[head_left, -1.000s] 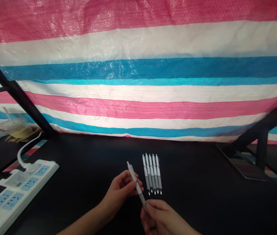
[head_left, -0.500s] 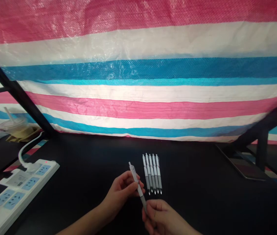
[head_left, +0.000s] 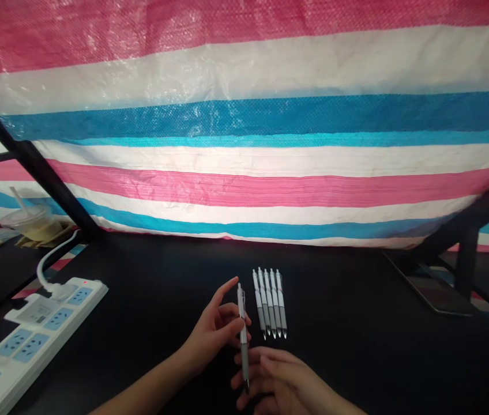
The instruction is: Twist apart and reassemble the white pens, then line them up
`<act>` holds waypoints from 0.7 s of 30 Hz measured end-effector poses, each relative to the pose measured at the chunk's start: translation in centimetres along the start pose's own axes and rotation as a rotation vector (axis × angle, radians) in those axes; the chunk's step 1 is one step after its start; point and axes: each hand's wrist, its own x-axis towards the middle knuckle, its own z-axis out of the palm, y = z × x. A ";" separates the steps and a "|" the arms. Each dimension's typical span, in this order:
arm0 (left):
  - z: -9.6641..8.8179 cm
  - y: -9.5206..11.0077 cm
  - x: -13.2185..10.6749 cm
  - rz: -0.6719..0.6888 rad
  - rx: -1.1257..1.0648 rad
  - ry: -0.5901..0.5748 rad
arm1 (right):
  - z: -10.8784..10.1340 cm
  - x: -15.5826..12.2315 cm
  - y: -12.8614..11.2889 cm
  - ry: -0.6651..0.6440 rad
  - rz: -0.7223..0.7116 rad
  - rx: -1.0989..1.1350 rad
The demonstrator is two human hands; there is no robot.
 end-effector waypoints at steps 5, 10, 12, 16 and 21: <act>-0.2 -0.1 0.1 0.019 -0.010 0.031 | 0.3 0.1 -0.1 -0.015 -0.014 0.002; -0.2 0.0 0.0 0.031 -0.037 0.079 | 0.5 0.0 -0.3 -0.022 -0.008 0.009; -0.2 0.1 0.0 0.029 -0.043 0.082 | 0.5 -0.1 -0.4 -0.014 -0.002 0.011; -0.3 0.1 0.1 0.030 -0.035 0.078 | 0.5 -0.1 -0.4 -0.010 0.007 0.018; -0.2 0.0 0.1 0.018 -0.016 0.110 | 0.3 0.0 -0.3 -0.014 0.005 0.023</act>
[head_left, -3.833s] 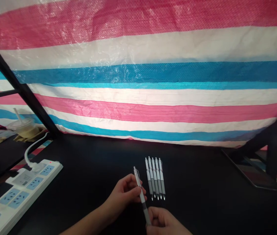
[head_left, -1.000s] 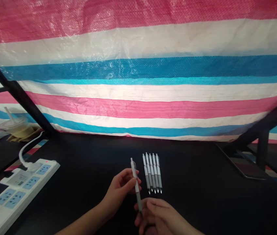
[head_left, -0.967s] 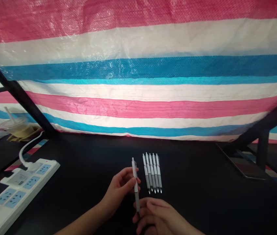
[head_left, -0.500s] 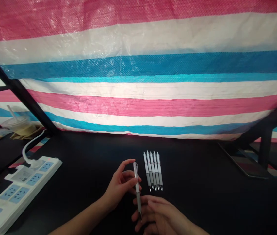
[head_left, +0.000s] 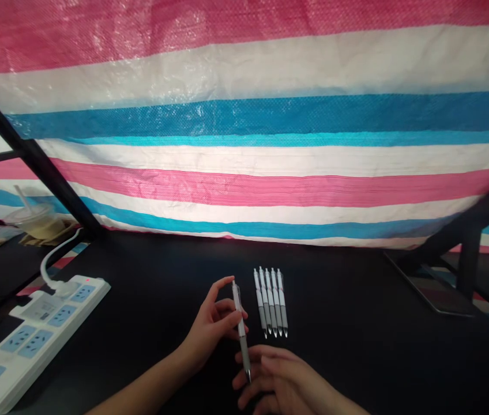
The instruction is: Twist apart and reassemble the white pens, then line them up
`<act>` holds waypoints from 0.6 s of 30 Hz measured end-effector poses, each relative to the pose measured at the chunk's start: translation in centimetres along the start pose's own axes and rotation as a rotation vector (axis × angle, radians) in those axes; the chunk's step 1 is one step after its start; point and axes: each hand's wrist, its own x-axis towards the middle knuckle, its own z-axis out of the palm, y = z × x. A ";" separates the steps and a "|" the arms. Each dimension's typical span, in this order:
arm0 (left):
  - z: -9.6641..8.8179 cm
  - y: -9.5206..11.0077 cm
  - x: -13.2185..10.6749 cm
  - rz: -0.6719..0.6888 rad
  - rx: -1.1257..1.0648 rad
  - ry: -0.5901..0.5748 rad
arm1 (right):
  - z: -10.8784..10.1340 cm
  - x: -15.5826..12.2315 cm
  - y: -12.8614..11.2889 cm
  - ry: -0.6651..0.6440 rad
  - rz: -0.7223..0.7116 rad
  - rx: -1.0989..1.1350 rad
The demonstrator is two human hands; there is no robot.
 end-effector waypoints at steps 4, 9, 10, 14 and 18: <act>0.0 0.0 0.1 -0.002 0.002 -0.014 | 0.1 0.0 -0.1 0.024 0.015 0.002; 0.1 0.2 -0.1 -0.008 0.002 -0.008 | 0.3 -0.2 -0.1 0.036 0.018 0.002; 0.1 0.3 -0.1 -0.011 0.000 -0.007 | 0.3 -0.2 -0.1 0.035 0.014 0.004; 0.1 0.4 -0.2 -0.003 -0.012 -0.013 | 0.1 -0.1 -0.1 0.024 0.017 -0.002; 0.0 0.5 -0.1 0.001 -0.012 -0.023 | 0.0 0.0 -0.2 0.009 0.038 -0.011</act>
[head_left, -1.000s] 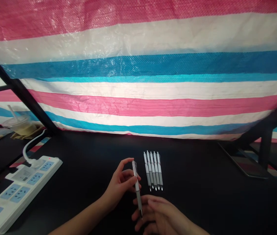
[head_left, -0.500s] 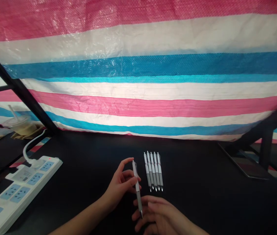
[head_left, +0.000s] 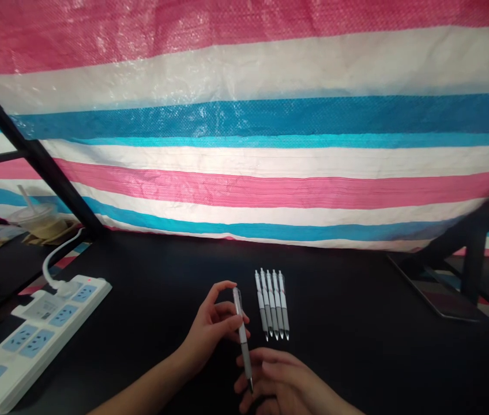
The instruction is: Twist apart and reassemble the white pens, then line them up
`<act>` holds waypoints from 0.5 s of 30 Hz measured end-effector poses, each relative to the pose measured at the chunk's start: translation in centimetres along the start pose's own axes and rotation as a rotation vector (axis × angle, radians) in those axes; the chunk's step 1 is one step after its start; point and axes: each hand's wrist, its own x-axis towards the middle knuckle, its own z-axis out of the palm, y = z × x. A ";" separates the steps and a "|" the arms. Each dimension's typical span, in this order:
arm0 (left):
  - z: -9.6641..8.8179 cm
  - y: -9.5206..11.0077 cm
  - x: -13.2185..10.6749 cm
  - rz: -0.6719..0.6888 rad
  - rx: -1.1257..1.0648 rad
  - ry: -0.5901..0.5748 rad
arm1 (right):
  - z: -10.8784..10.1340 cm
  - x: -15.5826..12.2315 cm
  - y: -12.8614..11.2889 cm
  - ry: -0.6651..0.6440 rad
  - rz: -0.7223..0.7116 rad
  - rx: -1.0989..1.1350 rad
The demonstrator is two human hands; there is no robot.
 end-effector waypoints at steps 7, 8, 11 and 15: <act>0.1 0.1 -0.1 0.006 -0.021 0.007 | 0.6 -0.1 -0.2 0.040 0.007 -0.051; 0.1 0.2 -0.1 0.008 -0.022 0.012 | 0.6 -0.1 -0.2 0.045 0.011 -0.057; 0.1 0.5 0.0 -0.001 -0.030 0.032 | 0.4 0.0 0.1 0.042 0.011 -0.072; -0.1 1.0 0.1 0.001 -0.036 0.032 | -0.5 0.2 0.9 0.070 0.001 -0.175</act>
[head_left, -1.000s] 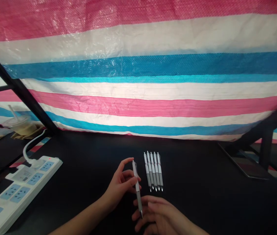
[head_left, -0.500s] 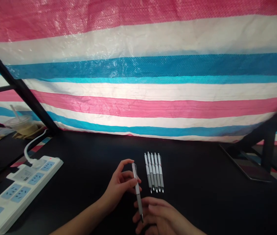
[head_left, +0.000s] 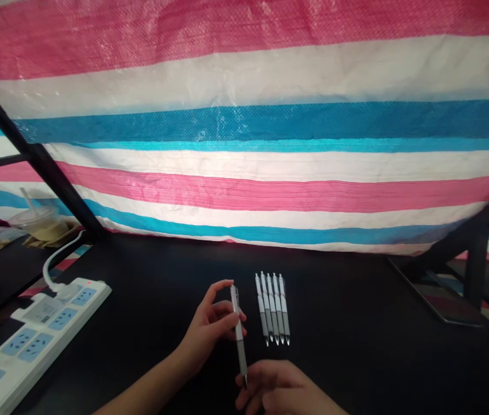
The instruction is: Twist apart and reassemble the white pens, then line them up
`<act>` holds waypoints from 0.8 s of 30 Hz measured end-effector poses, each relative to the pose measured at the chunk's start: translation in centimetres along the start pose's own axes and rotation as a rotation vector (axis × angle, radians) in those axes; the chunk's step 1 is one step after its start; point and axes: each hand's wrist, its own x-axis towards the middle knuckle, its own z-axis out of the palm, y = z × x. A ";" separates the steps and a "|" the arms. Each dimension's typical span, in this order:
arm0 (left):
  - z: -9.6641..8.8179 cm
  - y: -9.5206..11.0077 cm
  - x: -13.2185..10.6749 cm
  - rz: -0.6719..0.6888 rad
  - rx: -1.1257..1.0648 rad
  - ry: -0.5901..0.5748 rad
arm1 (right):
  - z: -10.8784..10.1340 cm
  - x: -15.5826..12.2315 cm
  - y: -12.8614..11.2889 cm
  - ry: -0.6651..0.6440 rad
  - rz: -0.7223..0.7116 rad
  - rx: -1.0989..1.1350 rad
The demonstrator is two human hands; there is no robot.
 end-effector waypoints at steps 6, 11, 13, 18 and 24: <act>-0.3 1.1 0.4 0.047 0.073 0.042 | -0.5 -0.5 -0.4 0.093 -0.269 -0.609; -0.4 1.6 2.5 0.114 0.391 -0.004 | -0.9 -0.9 -2.1 0.286 -0.960 -1.588; -0.4 1.3 4.1 0.136 0.560 -0.021 | -1.4 -0.7 -2.1 0.349 -1.036 -1.812; -0.1 0.1 7.7 0.195 0.733 0.045 | -2.4 0.5 -1.0 0.419 -1.084 -2.012; -0.2 -1.1 6.8 0.272 0.777 0.123 | -3.0 1.4 -0.6 0.426 -1.182 -2.036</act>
